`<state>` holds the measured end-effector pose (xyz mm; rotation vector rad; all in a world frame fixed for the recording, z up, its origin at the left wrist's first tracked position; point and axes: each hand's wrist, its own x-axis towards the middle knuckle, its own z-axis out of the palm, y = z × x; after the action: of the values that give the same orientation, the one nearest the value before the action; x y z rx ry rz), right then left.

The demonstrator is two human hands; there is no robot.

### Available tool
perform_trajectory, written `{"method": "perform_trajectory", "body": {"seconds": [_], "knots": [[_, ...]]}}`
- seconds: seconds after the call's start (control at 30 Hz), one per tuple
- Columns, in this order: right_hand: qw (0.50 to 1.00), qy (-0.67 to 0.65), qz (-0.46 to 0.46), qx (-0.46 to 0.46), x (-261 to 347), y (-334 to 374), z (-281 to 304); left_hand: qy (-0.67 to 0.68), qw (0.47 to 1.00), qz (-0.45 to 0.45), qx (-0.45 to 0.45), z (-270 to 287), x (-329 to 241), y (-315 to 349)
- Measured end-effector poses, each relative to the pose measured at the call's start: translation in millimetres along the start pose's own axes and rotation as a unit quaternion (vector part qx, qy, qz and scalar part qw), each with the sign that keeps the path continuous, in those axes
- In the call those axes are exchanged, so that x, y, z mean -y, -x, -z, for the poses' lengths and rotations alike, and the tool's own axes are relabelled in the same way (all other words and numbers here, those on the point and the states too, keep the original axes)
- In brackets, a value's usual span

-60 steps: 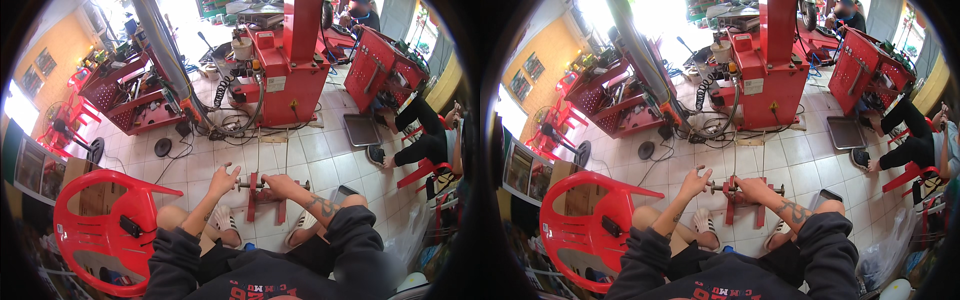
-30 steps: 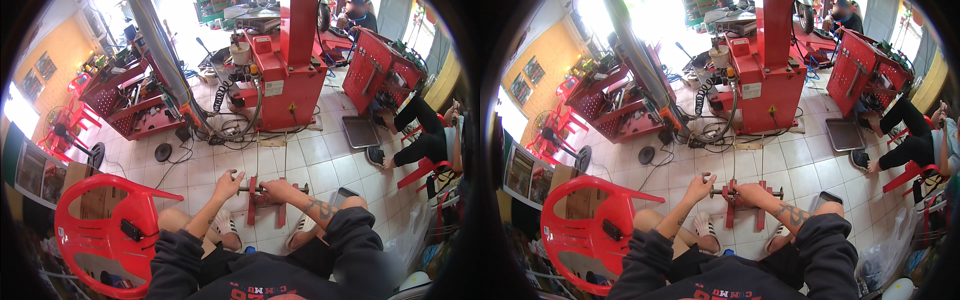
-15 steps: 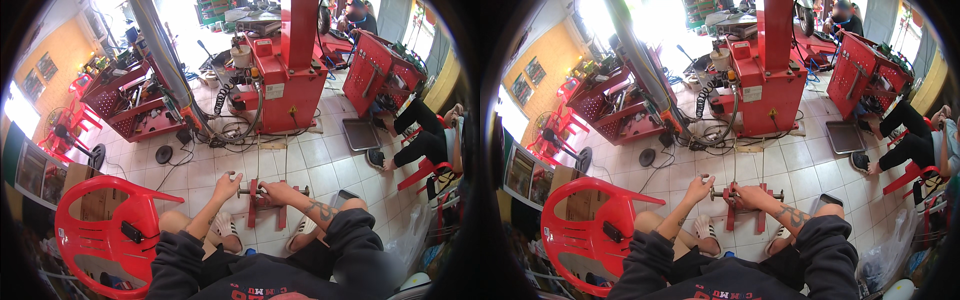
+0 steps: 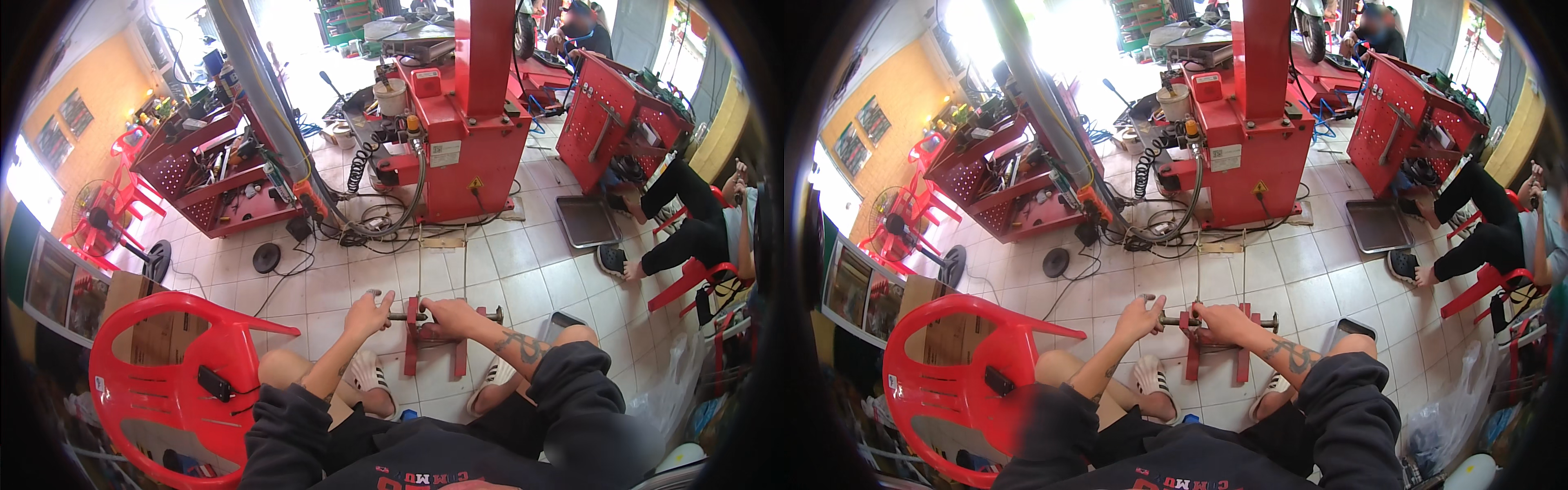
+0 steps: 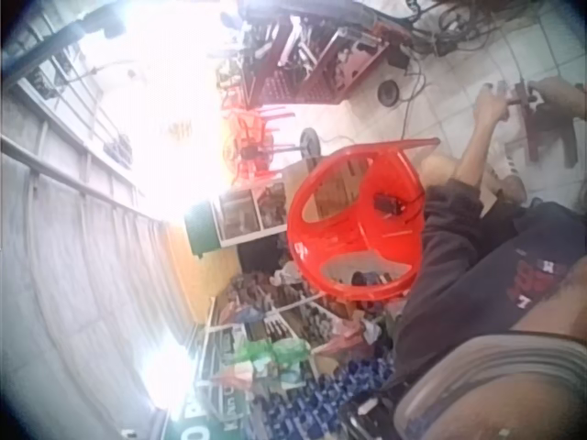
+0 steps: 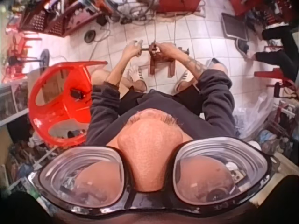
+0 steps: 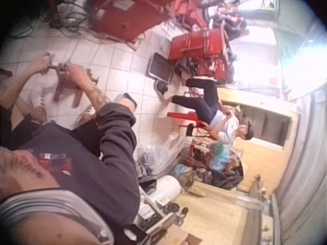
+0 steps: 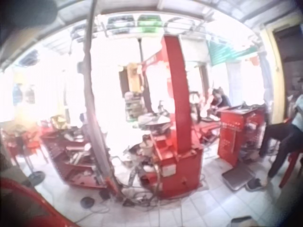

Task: The person sits on a low stool in a workshop and uses a hammer to tap a metal rod into a red metal frame. They repeatedly adjust the rod and strike it to secure it in place.

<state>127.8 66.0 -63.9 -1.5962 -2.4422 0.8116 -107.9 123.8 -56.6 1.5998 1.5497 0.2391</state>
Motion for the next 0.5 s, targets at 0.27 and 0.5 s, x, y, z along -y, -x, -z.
{"method": "perform_trajectory", "body": {"seconds": [0.27,0.5], "knots": [[1.000,-0.004,-0.005,-0.014,-5,-4,-13,-0.034,0.998,-0.051,-0.030,-8,-5,-1],[1.000,-0.021,0.001,0.000,-16,-11,-28,-0.045,0.997,-0.043,-0.047,-17,40,-30]]}}
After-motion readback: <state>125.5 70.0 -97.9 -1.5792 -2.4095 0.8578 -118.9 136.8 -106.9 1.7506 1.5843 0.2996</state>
